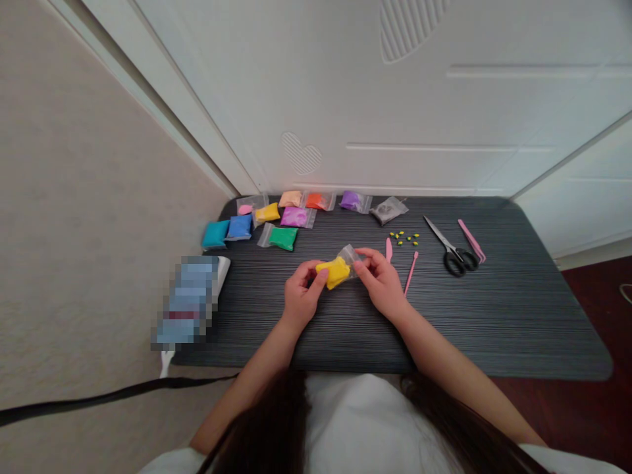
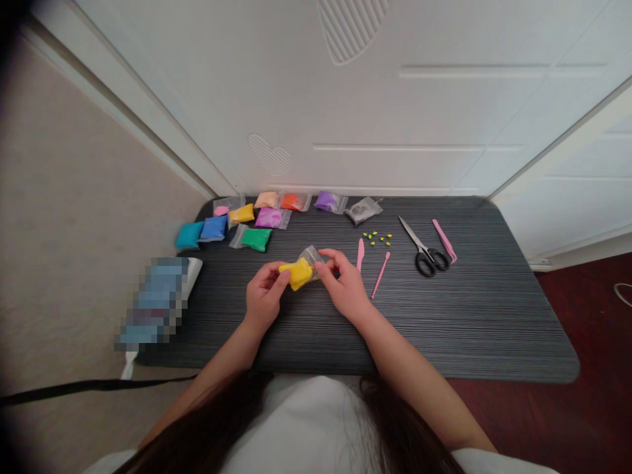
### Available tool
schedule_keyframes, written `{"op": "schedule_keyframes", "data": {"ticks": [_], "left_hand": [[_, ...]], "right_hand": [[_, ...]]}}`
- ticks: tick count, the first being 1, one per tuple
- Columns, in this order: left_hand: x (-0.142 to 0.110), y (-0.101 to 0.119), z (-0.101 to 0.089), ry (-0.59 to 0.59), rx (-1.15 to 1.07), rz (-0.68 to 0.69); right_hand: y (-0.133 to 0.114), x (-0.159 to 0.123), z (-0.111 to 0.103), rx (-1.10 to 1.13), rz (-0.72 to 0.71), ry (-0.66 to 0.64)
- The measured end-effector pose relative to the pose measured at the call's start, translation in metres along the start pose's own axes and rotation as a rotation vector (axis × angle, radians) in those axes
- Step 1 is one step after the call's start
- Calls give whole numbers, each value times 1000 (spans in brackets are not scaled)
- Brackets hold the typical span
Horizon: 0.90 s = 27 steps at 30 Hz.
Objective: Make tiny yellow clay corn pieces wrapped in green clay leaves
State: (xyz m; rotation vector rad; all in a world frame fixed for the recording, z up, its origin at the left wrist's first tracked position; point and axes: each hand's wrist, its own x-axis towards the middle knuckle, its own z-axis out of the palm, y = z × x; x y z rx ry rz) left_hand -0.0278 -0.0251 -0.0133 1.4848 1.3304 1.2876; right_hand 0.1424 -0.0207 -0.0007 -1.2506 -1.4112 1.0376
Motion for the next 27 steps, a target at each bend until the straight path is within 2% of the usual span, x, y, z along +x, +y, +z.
{"op": "schedule_keyframes", "data": {"ticks": [5, 15, 22, 27], "left_hand": [[-1, 0, -1, -46, 21, 11], [-1, 1, -1, -70, 89, 28], [-1, 8, -1, -138, 254, 153], [-2, 9, 0, -145, 279, 170]], "right_hand": [[-3, 2, -3, -18, -66, -24], [-4, 1, -2, 97, 50, -20], [-5, 2, -4, 108, 55, 1], [-6, 1, -2, 144, 54, 22]]}}
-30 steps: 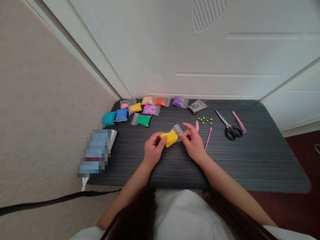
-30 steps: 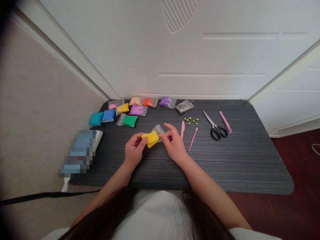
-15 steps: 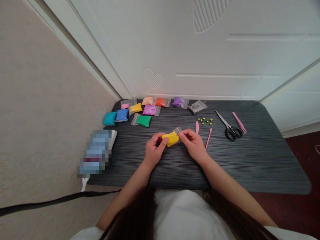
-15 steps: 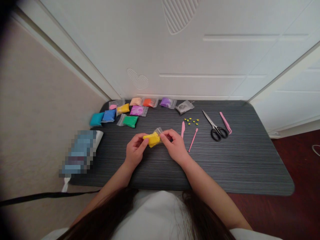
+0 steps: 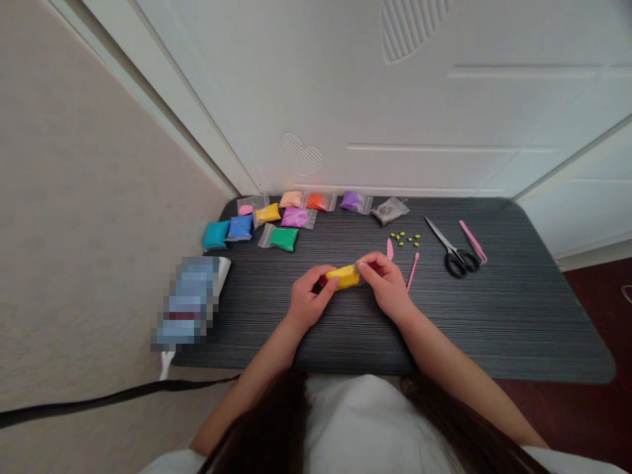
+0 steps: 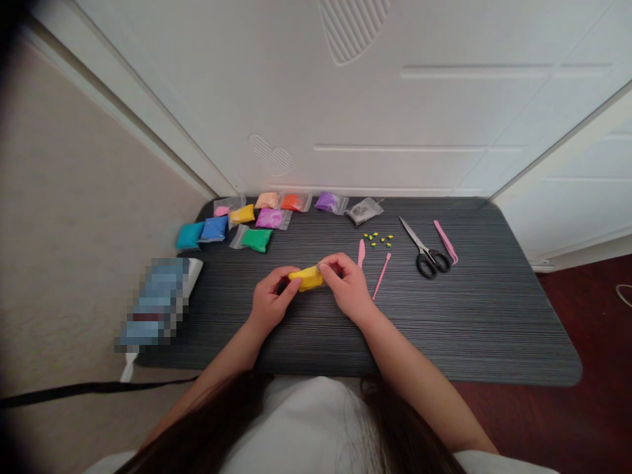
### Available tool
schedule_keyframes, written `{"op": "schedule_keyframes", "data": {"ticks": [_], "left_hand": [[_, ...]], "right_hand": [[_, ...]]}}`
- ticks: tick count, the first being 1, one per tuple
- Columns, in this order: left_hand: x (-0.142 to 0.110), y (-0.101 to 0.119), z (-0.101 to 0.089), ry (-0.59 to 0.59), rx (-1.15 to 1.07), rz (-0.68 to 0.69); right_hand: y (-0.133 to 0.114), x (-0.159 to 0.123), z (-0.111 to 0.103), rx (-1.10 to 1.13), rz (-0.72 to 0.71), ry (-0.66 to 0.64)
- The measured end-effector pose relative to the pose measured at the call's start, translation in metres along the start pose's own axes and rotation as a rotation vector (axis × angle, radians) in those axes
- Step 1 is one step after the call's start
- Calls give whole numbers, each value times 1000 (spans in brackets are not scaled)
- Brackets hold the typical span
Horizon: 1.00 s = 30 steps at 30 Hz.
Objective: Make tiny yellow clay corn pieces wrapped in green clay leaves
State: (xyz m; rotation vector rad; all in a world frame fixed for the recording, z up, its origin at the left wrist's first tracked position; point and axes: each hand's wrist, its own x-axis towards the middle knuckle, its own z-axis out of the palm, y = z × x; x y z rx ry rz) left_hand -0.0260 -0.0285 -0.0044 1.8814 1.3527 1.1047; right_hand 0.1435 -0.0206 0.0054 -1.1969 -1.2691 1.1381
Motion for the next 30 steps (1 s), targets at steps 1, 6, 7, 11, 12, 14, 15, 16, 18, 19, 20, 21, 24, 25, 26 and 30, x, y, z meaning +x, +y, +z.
{"op": "schedule_keyframes", "data": {"ticks": [1, 6, 7, 11, 12, 14, 15, 16, 18, 19, 20, 21, 24, 25, 26, 30], "left_hand": [[0, 0, 0, 4, -2, -5], [-2, -5, 2, 43, -82, -84], [-2, -6, 2, 42, -99, -101], [-3, -8, 3, 19, -141, -145], [-3, -7, 3, 18, -155, -158], [-3, -6, 3, 21, -202, -189], [-2, -6, 3, 26, -238, -204], [-1, -5, 3, 39, -280, -219], [1, -4, 3, 88, -359, -242], [2, -4, 2, 119, -389, -253], [3, -4, 2, 151, -412, -263], [4, -4, 2, 178, -428, -274], [6, -5, 2, 196, -462, -298], [7, -6, 2, 191, -471, -306], [7, -7, 1, 185, -477, -312], [9, -11, 0, 182, -535, -317]], "right_hand": [[0, 0, 1, 7, 1, 0], [-2, -1, 2, -47, -3, -25], [-3, -1, 2, -88, -17, -21], [-4, -4, 3, -237, -81, 7], [-4, -4, 3, -258, -87, 12], [-4, -5, 3, -290, -81, 22], [-3, -5, 3, -301, -72, 27], [-3, -5, 3, -301, -59, 31], [-1, -4, 1, -259, -23, 17], [-1, -3, 1, -220, -3, -3], [0, -3, 0, -181, 13, -28], [0, -2, 0, -152, 24, -52], [-1, -1, 0, -152, 22, -96], [-1, -1, 0, -164, 21, -97], [-1, -1, 0, -174, 23, -94], [1, 0, 0, -180, 31, -72]]}}
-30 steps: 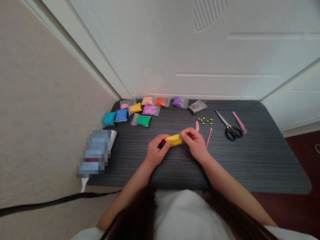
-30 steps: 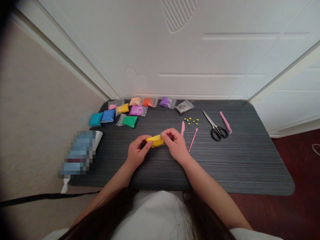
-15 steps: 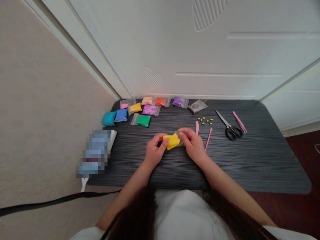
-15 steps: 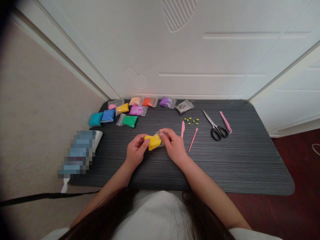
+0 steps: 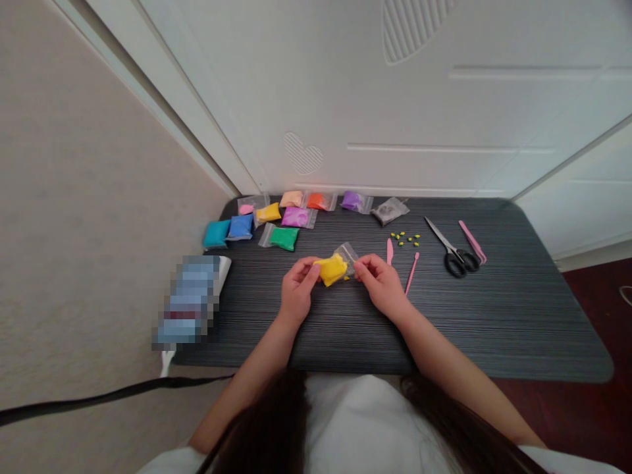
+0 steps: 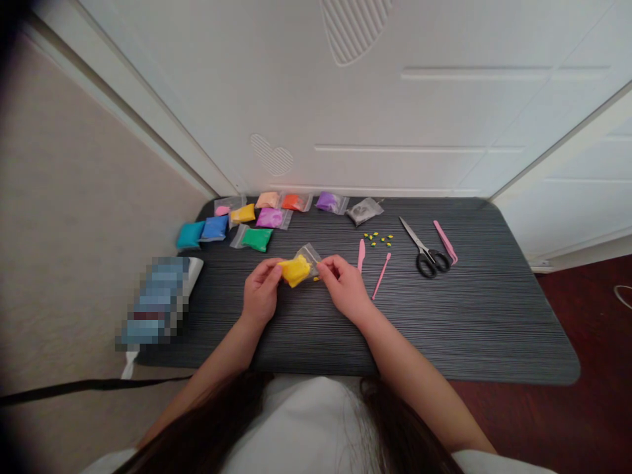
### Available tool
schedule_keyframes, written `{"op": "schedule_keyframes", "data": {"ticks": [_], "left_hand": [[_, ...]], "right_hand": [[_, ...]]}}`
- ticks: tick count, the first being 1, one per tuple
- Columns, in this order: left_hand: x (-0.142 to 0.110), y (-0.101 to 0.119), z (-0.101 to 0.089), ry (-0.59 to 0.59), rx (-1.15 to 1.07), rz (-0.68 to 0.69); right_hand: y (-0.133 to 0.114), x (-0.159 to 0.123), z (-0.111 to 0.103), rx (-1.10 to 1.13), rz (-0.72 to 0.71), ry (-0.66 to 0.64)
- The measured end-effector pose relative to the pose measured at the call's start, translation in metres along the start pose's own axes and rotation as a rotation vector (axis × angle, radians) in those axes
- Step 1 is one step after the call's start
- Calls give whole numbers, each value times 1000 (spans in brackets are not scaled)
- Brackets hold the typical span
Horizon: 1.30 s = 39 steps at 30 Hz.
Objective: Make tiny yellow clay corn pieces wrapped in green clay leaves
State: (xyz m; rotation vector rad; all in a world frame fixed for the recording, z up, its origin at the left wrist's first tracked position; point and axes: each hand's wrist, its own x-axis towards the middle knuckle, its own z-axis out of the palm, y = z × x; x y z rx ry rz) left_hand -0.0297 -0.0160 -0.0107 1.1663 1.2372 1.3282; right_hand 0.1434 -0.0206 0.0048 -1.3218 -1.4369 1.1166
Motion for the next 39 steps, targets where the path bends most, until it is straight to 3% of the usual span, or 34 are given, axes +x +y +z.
{"op": "schedule_keyframes", "data": {"ticks": [30, 39], "left_hand": [[10, -2, 1, 74, -495, -220], [13, -5, 0, 84, -536, -237]], "right_hand": [[-6, -3, 8, -92, -64, 50], [-3, -1, 16, -56, -49, 82]]}}
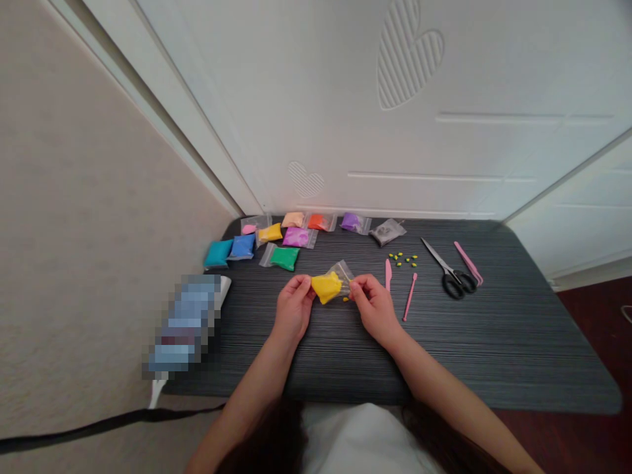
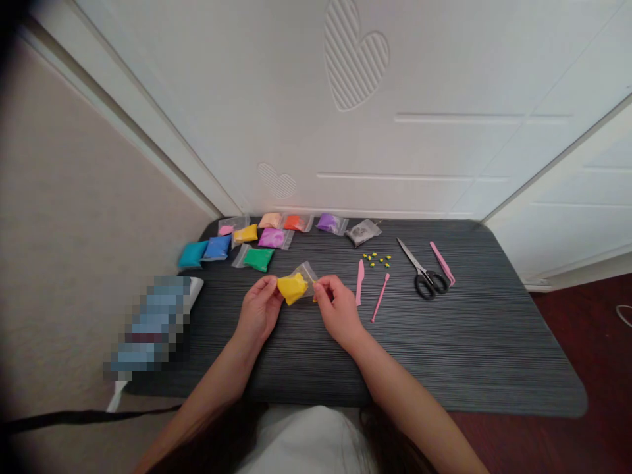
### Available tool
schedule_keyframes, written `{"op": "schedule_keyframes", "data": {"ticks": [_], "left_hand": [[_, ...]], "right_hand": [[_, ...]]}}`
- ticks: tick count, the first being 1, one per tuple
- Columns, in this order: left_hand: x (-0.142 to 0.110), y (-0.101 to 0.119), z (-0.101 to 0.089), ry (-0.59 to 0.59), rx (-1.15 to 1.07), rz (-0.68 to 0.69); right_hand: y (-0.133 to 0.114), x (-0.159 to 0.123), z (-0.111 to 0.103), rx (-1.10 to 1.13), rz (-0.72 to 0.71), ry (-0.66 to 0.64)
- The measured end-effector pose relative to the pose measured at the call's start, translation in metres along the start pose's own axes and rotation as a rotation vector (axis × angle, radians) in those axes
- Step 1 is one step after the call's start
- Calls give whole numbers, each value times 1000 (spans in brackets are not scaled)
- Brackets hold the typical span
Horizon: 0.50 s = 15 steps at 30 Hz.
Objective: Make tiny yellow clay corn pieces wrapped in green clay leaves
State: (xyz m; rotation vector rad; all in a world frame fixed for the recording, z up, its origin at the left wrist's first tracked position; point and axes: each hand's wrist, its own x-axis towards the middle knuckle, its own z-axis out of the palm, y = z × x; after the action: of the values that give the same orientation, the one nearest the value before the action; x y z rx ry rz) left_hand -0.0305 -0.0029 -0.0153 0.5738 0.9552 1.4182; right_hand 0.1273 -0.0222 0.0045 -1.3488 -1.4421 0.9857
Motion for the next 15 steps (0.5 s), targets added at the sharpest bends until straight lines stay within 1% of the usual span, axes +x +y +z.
{"op": "schedule_keyframes", "data": {"ticks": [3, 8, 12, 15], "left_hand": [[1, 1, -2, -17, 25, 4], [-2, 5, -4, -96, 122, 15], [-4, 6, -5, -144, 177, 12], [-4, 5, -6, -156, 290, 4]], "right_hand": [[5, 1, 0, 17, 10, -1], [11, 1, -5, 46, 20, -22], [10, 1, -7, 49, 11, -46], [8, -1, -7, 37, 4, -59]]}}
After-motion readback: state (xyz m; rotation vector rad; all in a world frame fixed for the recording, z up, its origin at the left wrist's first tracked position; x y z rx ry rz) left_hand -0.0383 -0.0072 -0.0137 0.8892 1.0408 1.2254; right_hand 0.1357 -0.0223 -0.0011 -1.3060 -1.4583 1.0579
